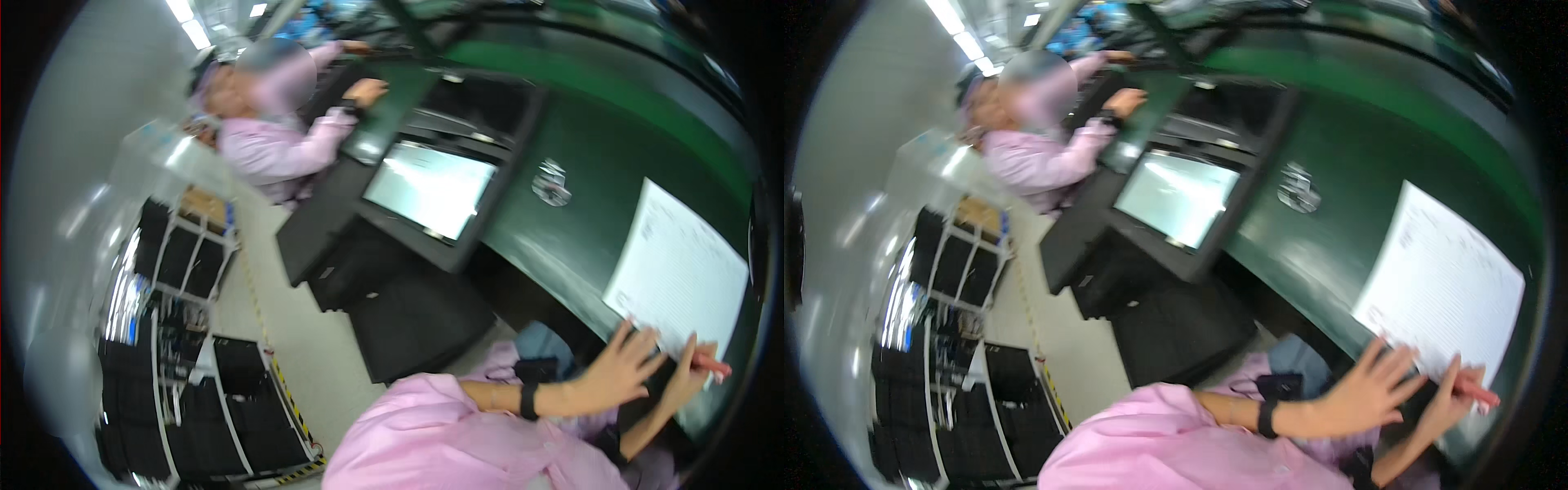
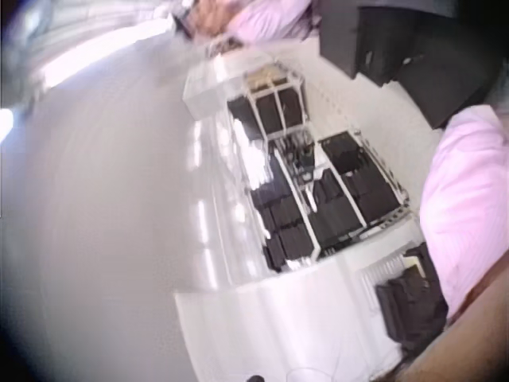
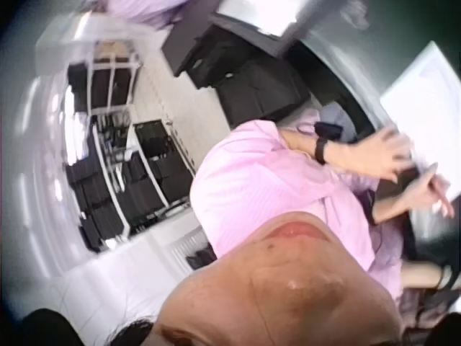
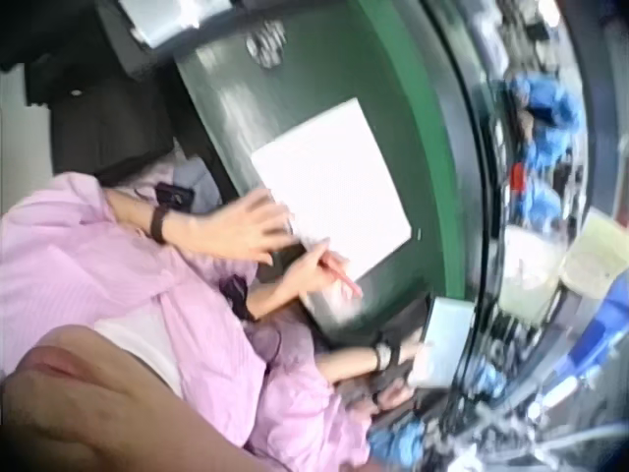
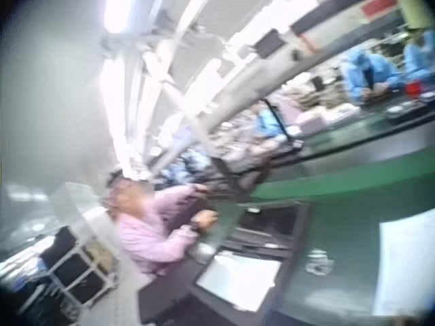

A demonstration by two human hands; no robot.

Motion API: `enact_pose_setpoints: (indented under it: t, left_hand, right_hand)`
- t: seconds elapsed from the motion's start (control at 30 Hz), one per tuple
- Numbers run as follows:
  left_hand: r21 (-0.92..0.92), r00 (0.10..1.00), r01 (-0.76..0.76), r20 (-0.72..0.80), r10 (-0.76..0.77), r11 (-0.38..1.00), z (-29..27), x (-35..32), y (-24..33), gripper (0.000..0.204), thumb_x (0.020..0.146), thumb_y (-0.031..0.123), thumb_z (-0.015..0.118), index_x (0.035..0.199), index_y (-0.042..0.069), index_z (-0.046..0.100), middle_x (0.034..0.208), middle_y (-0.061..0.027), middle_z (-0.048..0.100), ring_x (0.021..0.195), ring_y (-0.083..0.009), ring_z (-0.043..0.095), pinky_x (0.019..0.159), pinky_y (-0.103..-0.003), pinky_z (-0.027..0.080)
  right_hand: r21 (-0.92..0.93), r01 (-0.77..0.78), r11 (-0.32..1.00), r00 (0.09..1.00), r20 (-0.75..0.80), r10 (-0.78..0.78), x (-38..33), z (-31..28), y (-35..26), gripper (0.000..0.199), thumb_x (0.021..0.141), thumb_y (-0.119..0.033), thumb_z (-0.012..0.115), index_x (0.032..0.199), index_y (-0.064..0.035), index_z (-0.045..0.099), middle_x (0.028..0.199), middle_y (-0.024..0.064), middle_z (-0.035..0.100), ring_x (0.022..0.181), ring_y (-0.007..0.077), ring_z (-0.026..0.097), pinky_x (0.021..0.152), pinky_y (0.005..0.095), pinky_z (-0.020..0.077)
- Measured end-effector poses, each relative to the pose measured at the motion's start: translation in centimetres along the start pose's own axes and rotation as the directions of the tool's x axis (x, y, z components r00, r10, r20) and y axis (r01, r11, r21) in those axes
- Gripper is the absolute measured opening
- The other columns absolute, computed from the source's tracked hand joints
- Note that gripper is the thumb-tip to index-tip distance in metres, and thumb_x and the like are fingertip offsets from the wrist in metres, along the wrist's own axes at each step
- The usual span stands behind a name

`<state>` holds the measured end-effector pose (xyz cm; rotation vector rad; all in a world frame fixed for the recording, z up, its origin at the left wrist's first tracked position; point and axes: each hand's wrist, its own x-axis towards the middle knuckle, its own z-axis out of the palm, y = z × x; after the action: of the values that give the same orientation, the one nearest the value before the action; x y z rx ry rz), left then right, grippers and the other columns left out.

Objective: The recorder and coworkers are performing final assembly, cleaning, and inspection tasks on tablets at a production line station.

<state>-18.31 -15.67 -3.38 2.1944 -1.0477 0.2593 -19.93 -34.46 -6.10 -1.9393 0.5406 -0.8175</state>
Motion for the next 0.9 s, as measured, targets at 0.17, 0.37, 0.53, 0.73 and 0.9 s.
enact_pose_setpoints:
  t: [0.17,0.37,0.53,0.73,0.9]
  left_hand:
    - [0.200,0.989,0.053,0.128,-0.080,0.978,-1.8,0.7,-0.9,0.064,0.074,0.043,0.064,0.129,0.014,0.048,0.128,-0.0185,0.043,0.116,-0.0343,0.040,0.097,-0.060,0.025]
    - [0.193,0.987,-0.028,0.159,-0.003,0.981,-0.5,0.7,-1.3,0.056,0.077,0.047,0.061,0.126,0.020,0.054,0.132,-0.0165,0.038,0.116,-0.0328,0.035,0.100,-0.059,0.021]
    - [0.201,0.989,-0.038,0.147,0.009,0.979,0.2,0.2,-0.6,0.053,0.079,0.050,0.058,0.124,0.021,0.057,0.132,-0.0156,0.038,0.115,-0.0326,0.035,0.100,-0.059,0.020]
    - [0.241,0.985,-0.040,0.174,-0.003,0.970,-0.1,0.0,-0.8,0.053,0.080,0.054,0.054,0.122,0.022,0.058,0.132,-0.0147,0.037,0.115,-0.0319,0.035,0.100,-0.060,0.019]
    - [0.237,0.981,-0.031,0.193,-0.015,0.971,-0.2,0.2,-0.9,0.053,0.080,0.056,0.053,0.121,0.023,0.059,0.131,-0.0145,0.039,0.115,-0.0311,0.034,0.101,-0.061,0.019]
  right_hand:
    - [0.204,-0.106,0.973,0.992,0.095,0.088,-0.3,3.6,-4.1,0.028,0.082,-0.002,0.061,0.067,-0.0084,0.039,0.067,-0.0061,0.035,0.063,0.0045,0.032,0.054,0.0211,0.0287]
    - [0.181,-0.098,0.979,0.994,0.062,0.088,-0.2,2.7,-5.9,0.030,0.078,0.003,0.058,0.063,-0.0060,0.033,0.060,-0.0044,0.031,0.057,0.0033,0.028,0.050,0.0218,0.0245]
    - [0.157,-0.129,0.979,0.991,0.045,0.123,-0.7,2.1,-5.8,0.031,0.079,0.000,0.060,0.062,-0.0053,0.034,0.057,-0.0039,0.031,0.055,0.0031,0.027,0.048,0.0220,0.0240]
    - [0.156,-0.173,0.973,0.984,-0.008,0.176,-1.0,2.9,-6.0,0.033,0.080,-0.002,0.062,0.061,-0.0053,0.035,0.055,-0.0037,0.032,0.053,0.0032,0.028,0.046,0.0222,0.0247]
    - [0.183,-0.193,0.964,0.979,-0.031,0.202,-1.0,3.2,-6.2,0.034,0.079,0.000,0.063,0.061,-0.0055,0.035,0.055,-0.0041,0.033,0.052,0.0030,0.028,0.045,0.0218,0.0251]
